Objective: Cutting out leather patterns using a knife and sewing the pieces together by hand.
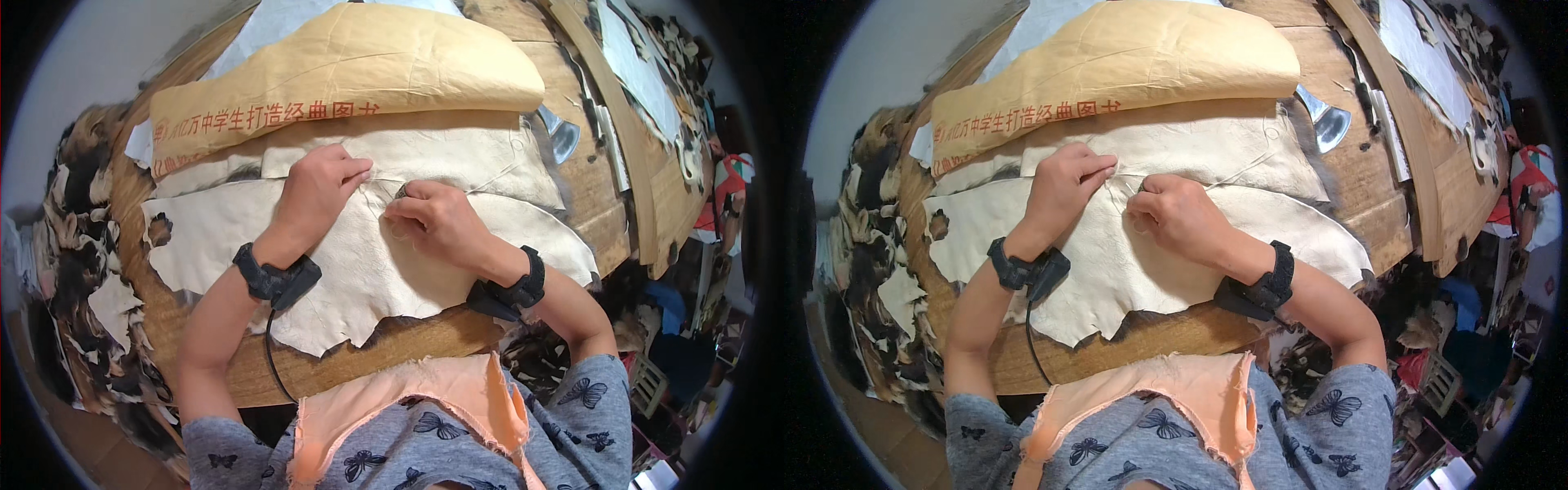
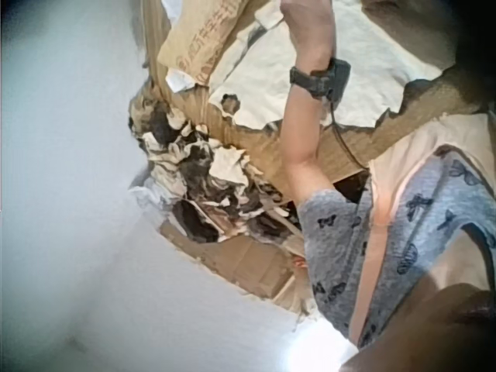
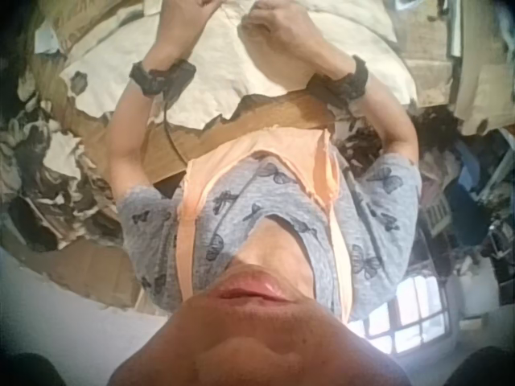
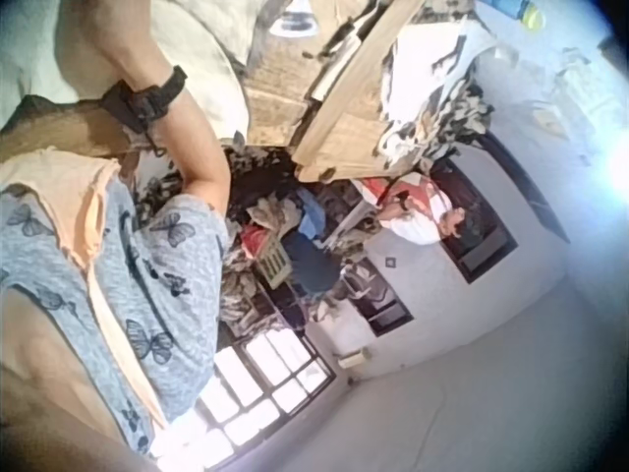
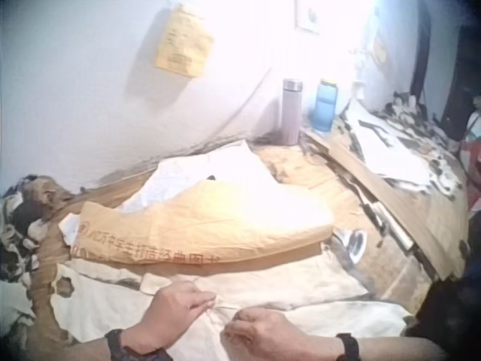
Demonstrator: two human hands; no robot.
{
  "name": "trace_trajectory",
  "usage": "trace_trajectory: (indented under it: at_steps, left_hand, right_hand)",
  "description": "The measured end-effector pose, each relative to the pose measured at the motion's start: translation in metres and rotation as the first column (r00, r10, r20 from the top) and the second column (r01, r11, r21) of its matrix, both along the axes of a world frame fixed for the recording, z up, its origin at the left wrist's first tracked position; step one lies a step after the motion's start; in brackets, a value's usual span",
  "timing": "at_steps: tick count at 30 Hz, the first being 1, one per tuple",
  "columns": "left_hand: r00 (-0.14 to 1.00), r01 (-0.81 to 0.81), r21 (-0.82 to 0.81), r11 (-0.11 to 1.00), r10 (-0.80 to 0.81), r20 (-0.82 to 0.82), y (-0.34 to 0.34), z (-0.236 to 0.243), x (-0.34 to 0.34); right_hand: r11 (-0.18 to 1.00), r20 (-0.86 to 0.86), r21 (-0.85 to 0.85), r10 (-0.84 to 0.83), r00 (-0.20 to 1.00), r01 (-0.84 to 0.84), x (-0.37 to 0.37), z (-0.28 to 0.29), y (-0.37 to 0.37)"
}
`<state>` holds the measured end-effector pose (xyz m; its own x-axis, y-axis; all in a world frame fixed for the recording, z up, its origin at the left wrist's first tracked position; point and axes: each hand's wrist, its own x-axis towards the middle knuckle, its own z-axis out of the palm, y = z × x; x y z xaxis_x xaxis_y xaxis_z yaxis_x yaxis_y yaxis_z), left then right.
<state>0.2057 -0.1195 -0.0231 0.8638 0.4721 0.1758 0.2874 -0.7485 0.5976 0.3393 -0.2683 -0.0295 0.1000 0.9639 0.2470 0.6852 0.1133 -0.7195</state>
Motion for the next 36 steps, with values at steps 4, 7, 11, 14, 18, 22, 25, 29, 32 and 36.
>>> trace_trajectory:
  at_steps: [4, 7, 11, 14, 18, 22, 25, 29, 32, 36]
  left_hand:
    - [0.989, 0.093, 0.16, 0.983, -0.109, 0.096, -0.003, -0.003, 0.003]
    - [0.992, 0.095, 0.211, 0.973, -0.109, 0.057, -0.003, -0.002, 0.003]
    - [1.0, 0.0, -0.057, 0.998, 0.001, 0.013, 0.005, -0.006, -0.001]
    - [1.0, 0.011, -0.074, 0.997, -0.013, -0.027, 0.009, -0.007, -0.002]
    - [0.999, 0.013, -0.077, 0.997, -0.016, -0.036, 0.01, -0.011, -0.003]
    - [0.999, -0.022, -0.214, 0.977, 0.03, 0.032, 0.012, 0.011, -0.007]
    - [0.9, 0.432, -0.121, 0.894, -0.419, 0.117, 0.011, 0.014, -0.022]
    - [0.997, 0.075, -0.34, 0.937, -0.082, -0.006, -0.001, 0.025, -0.02]
    - [0.977, -0.207, -0.289, 0.935, 0.183, -0.107, 0.0, 0.009, -0.012]
    - [0.983, -0.154, -0.196, 0.968, 0.131, -0.124, 0.005, 0.005, -0.009]
  right_hand:
    - [1.0, -0.015, 0.028, 0.004, 1.0, -0.003, 0.002, -0.003, 0.0]
    - [0.999, -0.022, 0.045, 0.013, 1.0, -0.012, 0.003, -0.002, 0.0]
    - [0.999, -0.009, -0.001, -0.032, 0.999, 0.032, 0.01, 0.009, -0.004]
    - [1.0, 0.036, -0.003, 0.002, 0.999, -0.002, 0.015, 0.026, -0.009]
    - [0.879, -0.392, 0.155, 0.474, 0.788, -0.452, 0.0, 0.071, -0.011]
    - [0.925, -0.247, 0.053, 0.376, 0.893, -0.375, -0.006, 0.069, 0.005]
    - [0.999, -0.327, -0.013, 0.036, 0.944, -0.043, -0.005, 0.04, 0.028]
    - [0.99, -0.197, -0.138, -0.006, 0.98, -0.022, -0.009, 0.009, 0.018]
    - [0.999, -0.011, -0.044, -0.02, 1.0, 0.019, -0.012, 0.009, 0.008]
    - [0.989, 0.168, -0.003, -0.145, 0.975, 0.147, 0.004, 0.017, -0.007]
